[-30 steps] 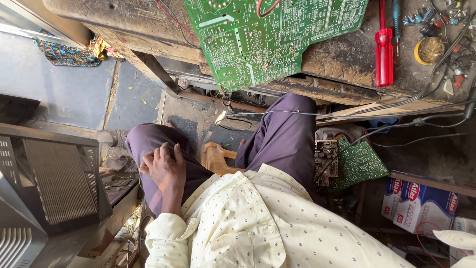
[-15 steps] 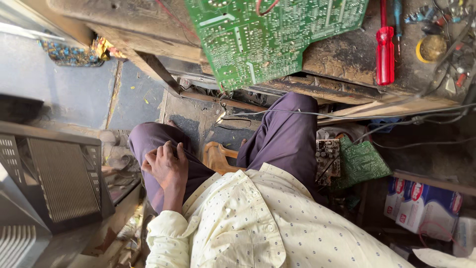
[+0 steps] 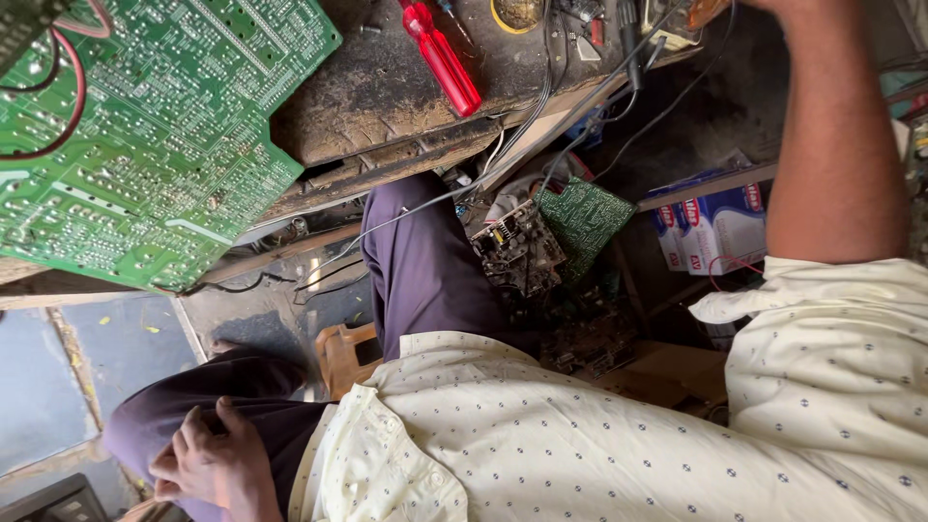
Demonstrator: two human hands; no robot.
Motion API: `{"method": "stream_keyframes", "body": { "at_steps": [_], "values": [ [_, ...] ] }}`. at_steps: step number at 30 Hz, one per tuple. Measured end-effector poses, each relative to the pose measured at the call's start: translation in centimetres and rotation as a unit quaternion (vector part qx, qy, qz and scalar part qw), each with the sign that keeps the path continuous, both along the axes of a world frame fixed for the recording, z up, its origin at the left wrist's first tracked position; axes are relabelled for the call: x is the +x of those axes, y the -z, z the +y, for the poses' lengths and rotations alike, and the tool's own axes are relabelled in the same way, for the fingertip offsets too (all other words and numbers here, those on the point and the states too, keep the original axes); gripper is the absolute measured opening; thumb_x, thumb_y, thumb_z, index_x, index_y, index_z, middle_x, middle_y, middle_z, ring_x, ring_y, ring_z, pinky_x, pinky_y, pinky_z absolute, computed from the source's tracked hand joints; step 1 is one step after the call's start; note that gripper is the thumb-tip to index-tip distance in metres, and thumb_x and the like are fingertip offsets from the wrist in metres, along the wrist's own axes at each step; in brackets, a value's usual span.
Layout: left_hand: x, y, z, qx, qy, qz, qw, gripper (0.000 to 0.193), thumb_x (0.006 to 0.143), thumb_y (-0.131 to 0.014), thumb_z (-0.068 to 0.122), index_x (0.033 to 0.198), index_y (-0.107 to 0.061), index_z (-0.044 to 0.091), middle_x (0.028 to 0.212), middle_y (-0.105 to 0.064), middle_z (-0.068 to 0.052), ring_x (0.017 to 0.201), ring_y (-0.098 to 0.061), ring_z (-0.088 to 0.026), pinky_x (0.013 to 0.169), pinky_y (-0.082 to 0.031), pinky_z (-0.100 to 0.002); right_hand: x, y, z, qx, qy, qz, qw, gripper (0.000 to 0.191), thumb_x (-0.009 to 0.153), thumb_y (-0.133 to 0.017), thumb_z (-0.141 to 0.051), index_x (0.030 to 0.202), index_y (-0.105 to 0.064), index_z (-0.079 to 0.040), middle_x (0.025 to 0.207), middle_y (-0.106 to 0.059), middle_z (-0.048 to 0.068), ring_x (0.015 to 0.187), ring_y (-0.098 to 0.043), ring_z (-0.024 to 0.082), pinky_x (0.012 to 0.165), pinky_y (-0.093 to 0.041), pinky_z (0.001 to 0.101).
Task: The person is soldering a green circuit board on a workbench. They use a soldering iron to apply solder to specific points, occasionally using a screwdriver to adjust components and pliers to hold wires. The person also uses a toothbrush to clean the board surface.
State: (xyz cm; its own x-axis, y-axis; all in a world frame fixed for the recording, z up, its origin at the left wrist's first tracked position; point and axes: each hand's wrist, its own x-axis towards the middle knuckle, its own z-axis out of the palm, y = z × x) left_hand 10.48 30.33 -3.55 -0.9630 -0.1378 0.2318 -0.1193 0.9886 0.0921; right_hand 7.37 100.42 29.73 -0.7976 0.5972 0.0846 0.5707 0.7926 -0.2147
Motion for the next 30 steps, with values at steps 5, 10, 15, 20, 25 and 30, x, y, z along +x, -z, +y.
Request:
{"method": "stream_keyframes", "body": {
  "at_steps": [5, 10, 15, 20, 25, 30],
  "values": [
    [-0.3, -0.6, 0.5, -0.003, -0.005, -0.008, 1.0, 0.032, 0.101, -0.073, 0.045, 0.109, -0.077, 0.014, 0.107, -0.075, -0.001, 0.119, -0.053, -0.029, 0.106, -0.031, -0.052, 1.1, 0.6, 1.5, -0.019, 0.029, -0.006, 0.999, 0.011, 0.104, -0.066, -0.01, 0.107, -0.075, -0.005, 0.075, -0.066, 0.014, 0.061, -0.061, 0.029, 0.056, -0.047, 0.0461],
    [-0.6, -2.6, 1.4, 0.01, -0.025, -0.033, 0.999, 0.029, 0.103, -0.072, 0.046, 0.109, -0.079, 0.019, 0.111, -0.075, -0.002, 0.124, -0.053, -0.034, 0.104, -0.03, -0.058, 2.5, 4.2, 1.8, -0.059, 0.021, 0.002, 0.998, 0.012, 0.104, -0.065, -0.01, 0.107, -0.076, -0.006, 0.074, -0.067, 0.014, 0.059, -0.061, 0.029, 0.055, -0.047, 0.046],
    [-1.4, -3.5, 1.2, 0.052, -0.028, -0.031, 0.998, 0.031, 0.099, -0.07, 0.043, 0.117, -0.077, 0.018, 0.114, -0.075, -0.004, 0.121, -0.054, -0.032, 0.104, -0.029, -0.056, 8.3, 10.8, -2.9, -0.137, 0.051, -0.022, 0.989, 0.012, 0.104, -0.065, -0.01, 0.107, -0.076, -0.006, 0.073, -0.067, 0.014, 0.058, -0.06, 0.028, 0.054, -0.046, 0.0459],
    [-1.5, -3.0, 1.2, 0.098, -0.069, -0.044, 0.992, 0.037, 0.1, -0.071, 0.04, 0.126, -0.072, 0.013, 0.122, -0.07, -0.007, 0.121, -0.052, -0.033, 0.107, -0.03, -0.053, 10.6, 19.5, -9.6, -0.076, -0.013, -0.135, 0.988, 0.022, 0.098, -0.065, -0.02, 0.111, -0.081, -0.011, 0.1, -0.076, 0.02, 0.088, -0.073, 0.036, 0.078, -0.056, 0.0494],
    [-1.2, -3.1, 1.8, 0.09, -0.135, 0.028, 0.986, 0.07, 0.095, -0.074, 0.042, 0.147, -0.054, -0.001, 0.147, -0.05, -0.018, 0.131, -0.044, -0.041, 0.106, -0.032, -0.053, 10.4, 22.1, -16.6, 0.08, -0.037, -0.062, 0.994, 0.037, 0.095, -0.077, -0.035, 0.121, -0.074, -0.007, 0.108, -0.071, 0.025, 0.094, -0.067, 0.047, 0.075, -0.054, 0.057],
    [-2.2, -4.3, 3.4, 0.044, -0.171, -0.058, 0.983, 0.092, 0.084, -0.077, 0.049, 0.144, -0.046, -0.015, 0.149, -0.044, -0.024, 0.131, -0.041, -0.042, 0.1, -0.034, -0.053, 6.6, 18.7, -20.9, -0.02, -0.156, 0.199, 0.967, 0.037, 0.109, -0.07, -0.026, 0.135, -0.067, 0.001, 0.115, -0.067, 0.02, 0.104, -0.067, 0.036, 0.086, -0.055, 0.0491]
  ]
}}
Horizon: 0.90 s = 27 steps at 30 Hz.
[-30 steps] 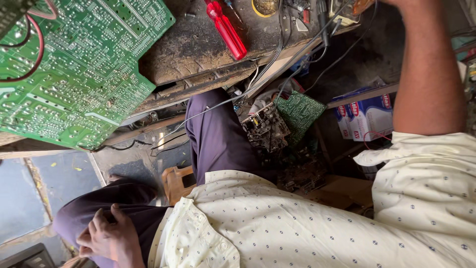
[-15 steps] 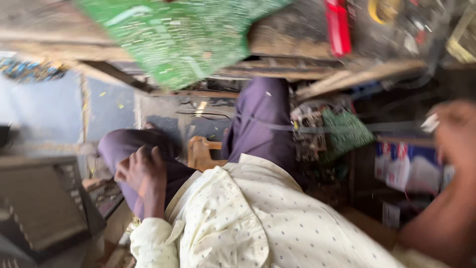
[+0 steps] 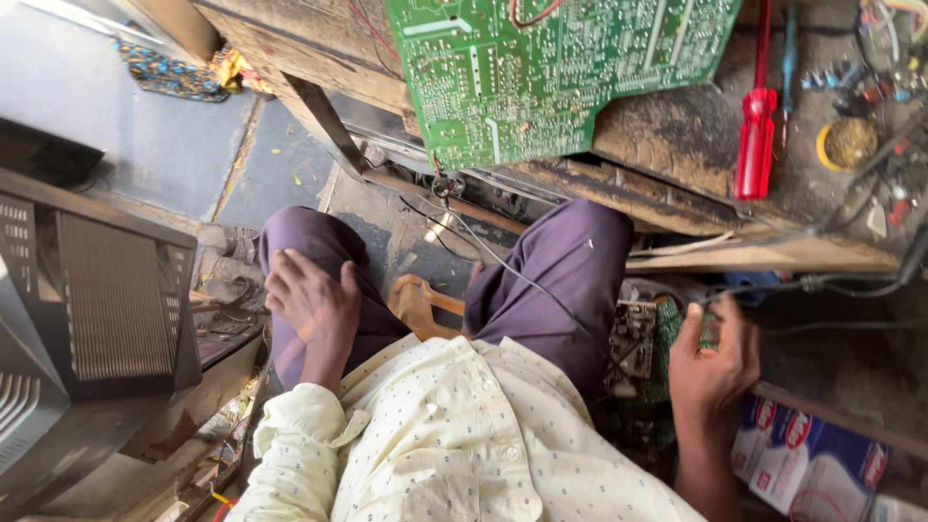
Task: The person is soldering a green circuit board on a workbench. They use a soldering iron to apply solder to specific points, occasionally using a screwdriver to adjust components and pliers to hold wires. The person also uses a toothbrush to clean the board surface.
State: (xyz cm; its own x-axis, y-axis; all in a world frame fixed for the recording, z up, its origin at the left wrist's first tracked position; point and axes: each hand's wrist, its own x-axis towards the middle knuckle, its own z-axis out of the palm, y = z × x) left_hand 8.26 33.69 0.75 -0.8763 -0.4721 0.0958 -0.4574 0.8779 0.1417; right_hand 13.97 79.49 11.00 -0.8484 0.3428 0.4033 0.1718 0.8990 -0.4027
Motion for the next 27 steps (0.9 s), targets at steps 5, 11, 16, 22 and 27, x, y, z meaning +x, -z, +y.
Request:
{"method": "stream_keyframes", "body": {
  "at_steps": [5, 11, 16, 22, 27],
  "values": [
    [-1.8, -1.5, 3.6, -0.042, 0.057, -0.013, 0.997, 0.095, 0.083, -0.079, 0.05, 0.146, -0.045, -0.013, 0.15, -0.043, -0.024, 0.132, -0.041, -0.04, 0.104, -0.035, -0.052, -6.7, -3.0, 0.6, 0.088, -0.054, 0.162, 0.981, 0.04, 0.112, -0.072, -0.023, 0.139, -0.061, 0.005, 0.117, -0.057, 0.02, 0.112, -0.055, 0.036, 0.094, -0.048, 0.0488],
    [-5.7, -3.3, 8.8, -0.028, 0.066, -0.003, 0.997, 0.094, 0.084, -0.08, 0.049, 0.149, -0.044, -0.009, 0.151, -0.044, -0.022, 0.135, -0.042, -0.039, 0.104, -0.035, -0.052, -15.9, -4.4, 2.8, 0.07, -0.156, 0.277, 0.946, 0.046, 0.118, -0.062, -0.032, 0.145, -0.053, 0.004, 0.131, -0.051, 0.021, 0.124, -0.055, 0.037, 0.101, -0.052, 0.0483],
    [-9.4, -4.9, 11.6, -0.055, 0.066, -0.012, 0.996, 0.101, 0.081, -0.08, 0.053, 0.148, -0.042, -0.012, 0.151, -0.04, -0.027, 0.132, -0.04, -0.041, 0.104, -0.034, -0.055, -18.2, -5.3, 1.6, 0.125, -0.171, 0.198, 0.957, 0.049, 0.117, -0.053, -0.038, 0.141, -0.059, 0.004, 0.136, -0.052, 0.02, 0.124, -0.048, 0.039, 0.102, -0.041, 0.0539],
    [-12.1, -3.7, 13.1, -0.057, 0.09, -0.054, 0.993, 0.099, 0.087, -0.072, 0.049, 0.148, -0.036, -0.02, 0.15, -0.034, -0.037, 0.13, -0.039, -0.044, 0.102, -0.033, -0.06, -18.1, -5.7, -0.2, 0.199, -0.188, 0.188, 0.943, 0.044, 0.119, -0.049, -0.034, 0.137, -0.064, 0.004, 0.142, -0.047, 0.022, 0.13, -0.046, 0.042, 0.107, -0.04, 0.0575],
    [-11.5, -0.9, 11.8, -0.169, 0.138, -0.047, 0.975, 0.086, 0.093, -0.066, 0.036, 0.152, -0.035, -0.017, 0.155, -0.031, -0.037, 0.134, -0.038, -0.043, 0.108, -0.032, -0.057, -17.4, -4.0, -0.8, 0.228, -0.164, 0.181, 0.942, 0.052, 0.121, -0.044, -0.04, 0.142, -0.063, 0.003, 0.152, -0.04, 0.028, 0.137, -0.045, 0.045, 0.112, -0.039, 0.0611]
  ]
}}
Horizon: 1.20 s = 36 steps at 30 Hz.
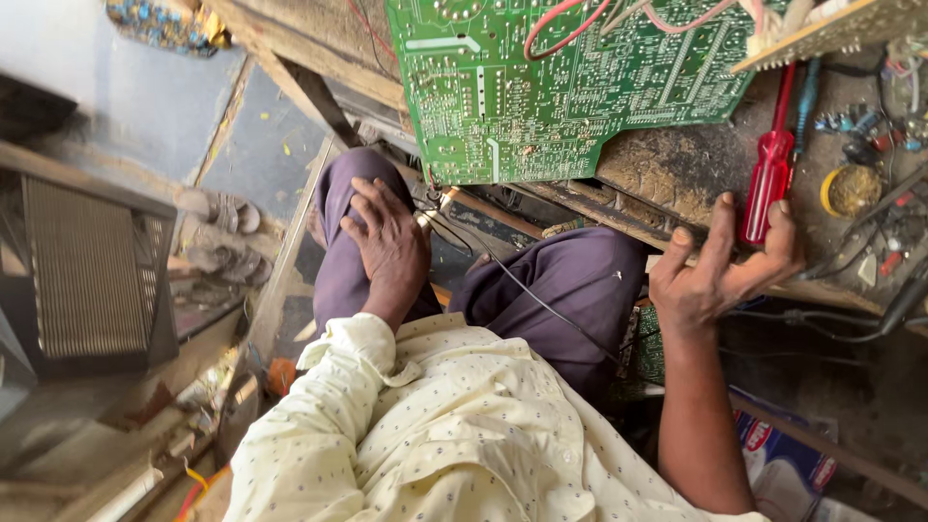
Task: The person is soldering a green circuit board on a workbench. They use a soldering iron to apply solder to specific points, occasionally using a screwdriver to adjust components and pliers to hold wires. The person also uses a toothbrush to clean the board surface.
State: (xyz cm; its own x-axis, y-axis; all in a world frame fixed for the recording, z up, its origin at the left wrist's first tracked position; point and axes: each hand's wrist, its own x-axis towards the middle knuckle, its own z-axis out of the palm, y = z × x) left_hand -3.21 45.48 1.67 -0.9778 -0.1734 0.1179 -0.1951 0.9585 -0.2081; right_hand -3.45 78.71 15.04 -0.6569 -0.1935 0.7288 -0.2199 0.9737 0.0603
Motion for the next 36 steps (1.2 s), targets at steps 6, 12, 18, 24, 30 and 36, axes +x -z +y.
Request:
{"method": "stream_keyframes", "body": {
  "at_steps": [6, 12, 18, 24, 30, 36],
  "values": [
    [1.9, 0.6, -5.8, 0.099, -0.016, -0.033, 0.994, 0.105, 0.086, -0.071, 0.056, 0.149, -0.035, -0.02, 0.154, -0.028, -0.041, 0.133, -0.038, -0.047, 0.103, -0.033, -0.06, -0.8, 2.8, -2.1, 0.037, 0.07, 0.061, 0.995, 0.061, 0.117, -0.036, -0.052, 0.136, -0.06, 0.001, 0.149, -0.039, 0.024, 0.133, -0.044, 0.045, 0.11, -0.038, 0.0652],
    [3.5, 0.3, -10.8, 0.186, -0.023, -0.027, 0.982, 0.107, 0.084, -0.074, 0.057, 0.151, -0.034, -0.015, 0.155, -0.026, -0.04, 0.136, -0.036, -0.051, 0.105, -0.033, -0.062, -1.6, 3.1, -5.3, 0.085, 0.117, 0.111, 0.983, 0.058, 0.116, -0.028, -0.053, 0.131, -0.056, -0.004, 0.145, -0.041, 0.021, 0.128, -0.044, 0.041, 0.104, -0.038, 0.0639],
    [3.2, 0.7, -11.5, 0.21, -0.002, -0.035, 0.977, 0.104, 0.085, -0.076, 0.055, 0.151, -0.035, -0.015, 0.154, -0.03, -0.038, 0.136, -0.039, -0.05, 0.105, -0.034, -0.06, -1.7, 2.5, -6.5, 0.097, 0.116, 0.11, 0.982, 0.057, 0.117, -0.025, -0.051, 0.128, -0.054, -0.004, 0.145, -0.04, 0.02, 0.127, -0.043, 0.039, 0.103, -0.036, 0.0623],
    [3.6, 1.2, -12.4, 0.234, 0.003, -0.034, 0.972, 0.103, 0.083, -0.076, 0.056, 0.149, -0.036, -0.013, 0.153, -0.031, -0.037, 0.136, -0.037, -0.051, 0.106, -0.032, -0.062, -1.9, 2.0, -7.0, 0.086, 0.127, 0.108, 0.982, 0.058, 0.115, -0.027, -0.054, 0.128, -0.055, -0.005, 0.146, -0.038, 0.019, 0.13, -0.039, 0.037, 0.106, -0.034, 0.0618],
    [4.2, 2.2, -14.7, 0.248, -0.028, -0.044, 0.967, 0.103, 0.08, -0.077, 0.059, 0.151, -0.039, -0.006, 0.152, -0.035, -0.032, 0.136, -0.036, -0.051, 0.105, -0.033, -0.064, -2.9, 1.8, -8.0, 0.061, 0.113, 0.149, 0.98, 0.061, 0.112, -0.029, -0.059, 0.132, -0.057, -0.008, 0.146, -0.037, 0.02, 0.131, -0.034, 0.04, 0.106, -0.031, 0.0616],
    [4.0, 3.0, -15.3, 0.224, -0.01, -0.044, 0.974, 0.106, 0.08, -0.076, 0.063, 0.153, -0.041, -0.006, 0.156, -0.033, -0.033, 0.135, -0.036, -0.051, 0.103, -0.035, -0.062, -2.8, 1.4, -7.4, 0.057, 0.122, 0.15, 0.98, 0.065, 0.111, -0.026, -0.063, 0.134, -0.056, -0.011, 0.146, -0.039, 0.018, 0.133, -0.036, 0.037, 0.109, -0.032, 0.06]
  ]
}}
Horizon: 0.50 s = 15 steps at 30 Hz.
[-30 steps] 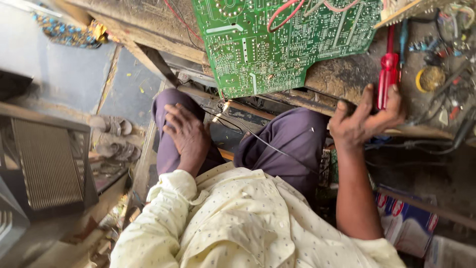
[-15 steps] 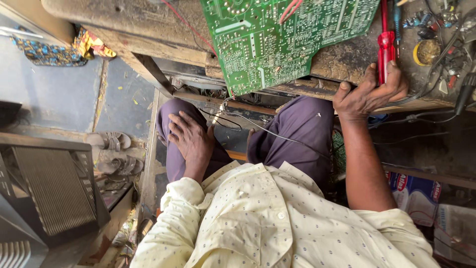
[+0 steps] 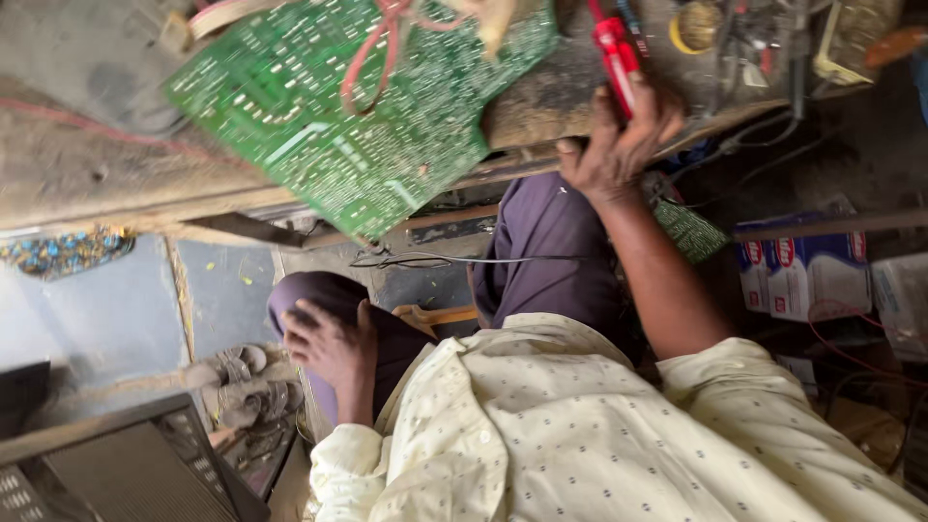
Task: The person is soldering a green circuit board on a workbench. They use a soldering iron to apply solder to specific points, occasionally using a screwdriver to adjust components and pliers to hold wires. The person also uses a toothbrush to clean the board surface.
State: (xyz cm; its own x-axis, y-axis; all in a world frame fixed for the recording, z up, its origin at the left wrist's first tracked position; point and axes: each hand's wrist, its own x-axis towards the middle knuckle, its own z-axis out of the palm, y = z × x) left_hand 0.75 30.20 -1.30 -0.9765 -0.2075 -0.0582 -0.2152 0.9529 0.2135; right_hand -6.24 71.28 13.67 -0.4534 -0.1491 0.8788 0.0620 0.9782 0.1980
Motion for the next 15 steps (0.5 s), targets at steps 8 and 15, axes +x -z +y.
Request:
{"method": "stream_keyframes", "body": {
  "at_steps": [8, 15],
  "values": [
    [0.7, -0.9, 1.8, 0.0, -0.012, -0.011, 1.0, 0.101, 0.082, -0.074, 0.062, 0.154, -0.042, -0.002, 0.158, -0.033, -0.03, 0.135, -0.034, -0.051, 0.103, -0.033, -0.065, 1.1, -0.5, 1.7, 0.007, 0.004, -0.001, 1.0, 0.066, 0.112, -0.028, -0.063, 0.134, -0.056, -0.008, 0.145, -0.04, 0.017, 0.129, -0.041, 0.038, 0.107, -0.035, 0.0588],
    [2.5, -3.3, 6.3, -0.005, 0.03, 0.044, 0.999, 0.094, 0.087, -0.076, 0.057, 0.154, -0.045, -0.001, 0.157, -0.035, -0.032, 0.133, -0.037, -0.053, 0.103, -0.032, -0.068, 2.0, 0.6, 3.9, -0.006, -0.008, -0.002, 1.0, 0.066, 0.111, -0.029, -0.064, 0.136, -0.056, -0.009, 0.147, -0.038, 0.018, 0.13, -0.041, 0.039, 0.108, -0.034, 0.0612]
  ]
}}
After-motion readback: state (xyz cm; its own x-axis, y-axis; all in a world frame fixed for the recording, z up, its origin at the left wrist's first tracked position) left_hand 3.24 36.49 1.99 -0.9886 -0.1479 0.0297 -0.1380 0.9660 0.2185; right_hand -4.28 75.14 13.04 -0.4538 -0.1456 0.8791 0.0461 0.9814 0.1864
